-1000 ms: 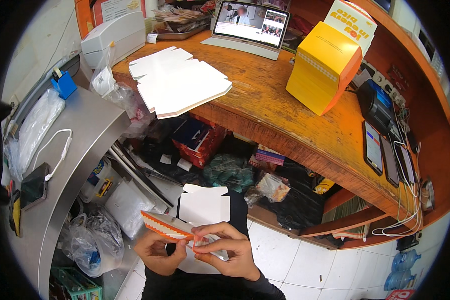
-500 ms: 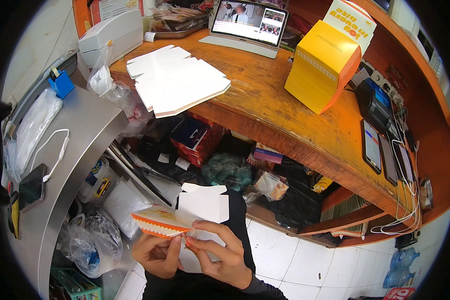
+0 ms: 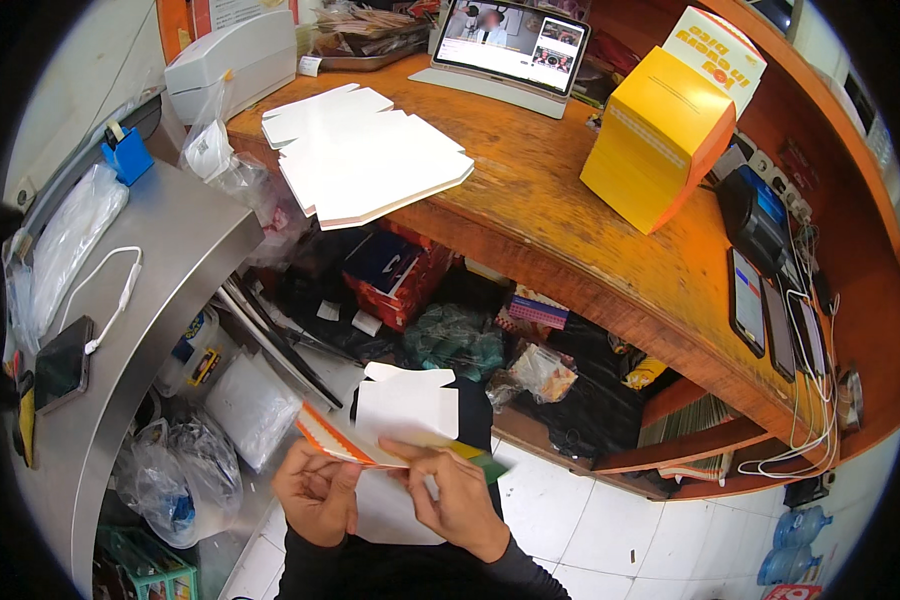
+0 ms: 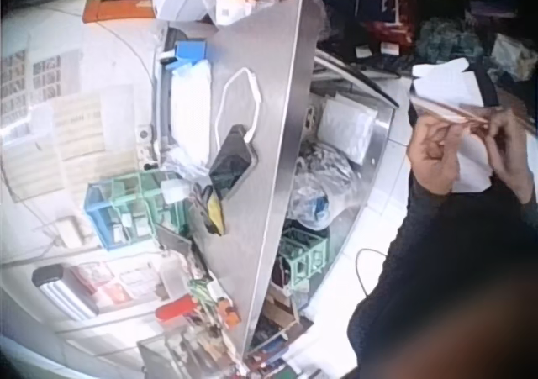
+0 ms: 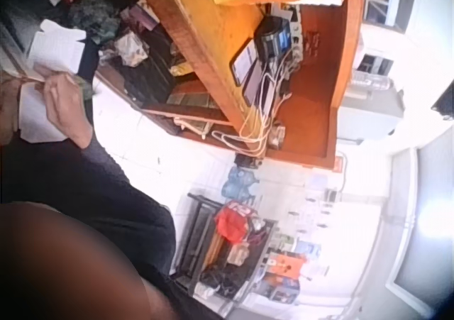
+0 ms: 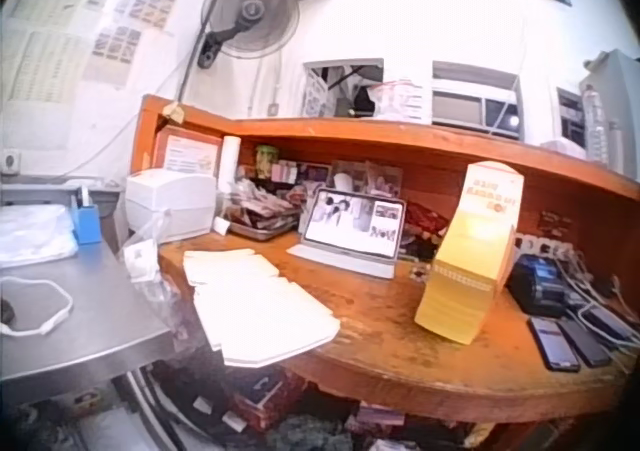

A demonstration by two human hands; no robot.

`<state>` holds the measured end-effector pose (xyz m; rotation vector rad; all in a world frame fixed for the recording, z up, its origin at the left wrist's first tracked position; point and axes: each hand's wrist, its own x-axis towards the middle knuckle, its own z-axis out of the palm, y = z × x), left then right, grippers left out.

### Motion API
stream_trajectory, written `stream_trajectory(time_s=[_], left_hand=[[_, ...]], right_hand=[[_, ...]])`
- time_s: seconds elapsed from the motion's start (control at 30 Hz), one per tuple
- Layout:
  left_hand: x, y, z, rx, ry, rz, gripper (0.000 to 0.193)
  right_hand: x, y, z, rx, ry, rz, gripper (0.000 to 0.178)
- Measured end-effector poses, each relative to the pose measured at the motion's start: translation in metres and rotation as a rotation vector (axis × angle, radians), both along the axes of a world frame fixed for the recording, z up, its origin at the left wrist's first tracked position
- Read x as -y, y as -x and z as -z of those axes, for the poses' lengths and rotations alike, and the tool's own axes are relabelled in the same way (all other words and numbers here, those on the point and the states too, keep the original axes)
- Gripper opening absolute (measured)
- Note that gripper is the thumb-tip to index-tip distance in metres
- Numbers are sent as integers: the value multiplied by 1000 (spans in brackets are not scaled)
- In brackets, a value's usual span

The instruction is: The person sits on the floor and folds flat cardboard pieces into small takeaway boxes, then stacks the finished boxes on a nearby counter. The person handles each box one at a time, folding edges and locking tabs to form the container.

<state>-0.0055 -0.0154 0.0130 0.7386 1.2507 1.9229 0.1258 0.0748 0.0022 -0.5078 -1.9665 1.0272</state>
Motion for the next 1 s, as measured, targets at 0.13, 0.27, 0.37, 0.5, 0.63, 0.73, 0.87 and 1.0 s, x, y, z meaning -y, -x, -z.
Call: stream_trajectory(time_s=[0.13,0.27,0.37,0.5,0.63,0.73,0.87,1.0], left_hand=[[-6,7,-9,-803,-24,-163,50],[-16,13,-13,-1065,128,-158,67],[-16,9,-5,-925,189,-91,56],[-11,20,7,-997,56,-201,32],[-9,25,6,-914,14,-173,22],[-8,27,-4,-860,96,-59,20],[-8,28,-12,-801,175,7,19],[-9,23,-8,-563,212,113,20]], right_hand=[[-4,-11,4,-19,-124,253,21],[-16,-15,-2,-430,479,344,29],[-20,-21,-11,-334,592,245,50],[-24,-34,-17,201,106,25,68],[-30,-32,-6,260,-179,128,58],[-36,-34,0,232,-183,122,56],[-31,-34,5,178,13,208,68],[-28,-24,17,127,-86,401,95]])
